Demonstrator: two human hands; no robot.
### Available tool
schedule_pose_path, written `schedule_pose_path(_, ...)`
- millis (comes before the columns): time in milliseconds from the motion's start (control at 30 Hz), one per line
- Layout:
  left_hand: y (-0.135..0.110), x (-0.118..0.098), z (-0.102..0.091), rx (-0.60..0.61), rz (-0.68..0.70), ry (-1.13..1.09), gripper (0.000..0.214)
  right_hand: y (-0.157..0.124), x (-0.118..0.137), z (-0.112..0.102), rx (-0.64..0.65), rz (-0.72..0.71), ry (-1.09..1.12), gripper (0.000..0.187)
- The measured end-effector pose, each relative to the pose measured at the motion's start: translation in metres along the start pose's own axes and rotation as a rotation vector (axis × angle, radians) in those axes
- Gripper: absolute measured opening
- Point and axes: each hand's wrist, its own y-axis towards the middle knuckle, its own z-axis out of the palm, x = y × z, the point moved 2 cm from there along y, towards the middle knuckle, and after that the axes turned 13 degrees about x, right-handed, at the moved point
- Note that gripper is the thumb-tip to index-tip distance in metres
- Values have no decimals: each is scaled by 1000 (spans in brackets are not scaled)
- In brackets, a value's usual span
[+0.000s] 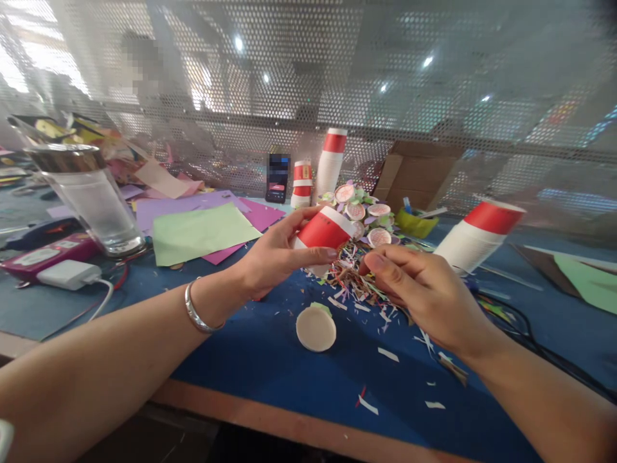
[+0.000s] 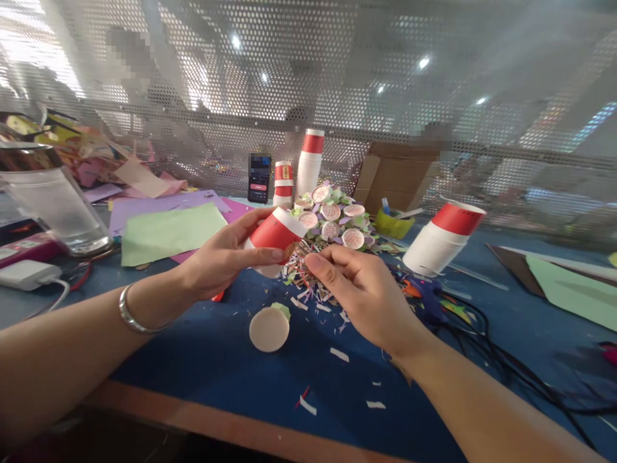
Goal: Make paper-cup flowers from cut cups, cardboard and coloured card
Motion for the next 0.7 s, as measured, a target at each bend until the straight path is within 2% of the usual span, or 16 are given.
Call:
schedule_pose_path(100, 0, 0, -1, -12, 21, 19, 70, -1, 3, 1, 9, 0, 2, 47)
schedule_pose_path(367, -1, 2, -3, 46, 27, 120, 73, -5, 5, 1, 34, 18, 11, 48)
schedule_pose_path(567, -3, 4, -5, 21, 94, 288, 78, -5, 4, 0, 37, 32, 7, 52)
schedule_pose_path(700, -5, 4, -2, -35, 63, 372, 80, -4, 3, -1, 49, 32, 12, 51)
